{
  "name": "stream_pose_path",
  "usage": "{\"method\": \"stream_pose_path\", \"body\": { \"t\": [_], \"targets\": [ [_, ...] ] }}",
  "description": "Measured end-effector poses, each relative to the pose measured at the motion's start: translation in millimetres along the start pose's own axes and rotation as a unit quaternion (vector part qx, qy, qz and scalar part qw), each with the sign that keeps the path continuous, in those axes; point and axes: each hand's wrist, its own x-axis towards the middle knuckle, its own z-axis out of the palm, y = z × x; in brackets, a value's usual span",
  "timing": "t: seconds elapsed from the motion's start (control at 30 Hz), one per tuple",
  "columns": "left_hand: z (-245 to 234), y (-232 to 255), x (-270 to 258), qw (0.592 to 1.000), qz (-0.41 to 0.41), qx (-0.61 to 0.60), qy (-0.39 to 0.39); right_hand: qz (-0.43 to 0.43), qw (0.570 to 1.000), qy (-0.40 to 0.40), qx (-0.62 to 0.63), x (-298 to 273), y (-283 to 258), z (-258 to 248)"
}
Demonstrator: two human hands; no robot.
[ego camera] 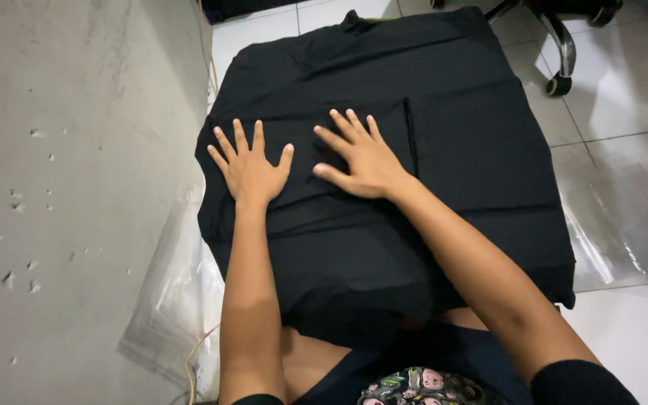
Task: The person folds a black t-shirt by hand on their lap and slides it into a clear plastic bag.
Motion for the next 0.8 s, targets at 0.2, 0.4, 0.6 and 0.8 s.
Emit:
{"method": "stream_pose_path", "body": {
  "t": [0.2,0.4,0.6,0.8],
  "targets": [
    [2.1,-0.7,4.9,1.000,0.005,-0.018,-0.013,0.042,0.983,0.180,-0.015,-49.7,62.7,-65.7],
    [4.5,-1.7,5.0,1.000,0.008,-0.017,-0.009,0.174,0.978,-0.025,-0.108,-59.1,99.5,-54.8],
    [3.9,-1.7,4.9,1.000,0.008,-0.013,-0.012,0.217,0.968,-0.051,-0.115,-53.8,87.5,-59.9],
    [1.5,-1.9,3.2,1.000,0.011,-0.020,-0.011,0.313,0.943,0.071,-0.092,-81.0,106.0,-78.6]
  ]
}}
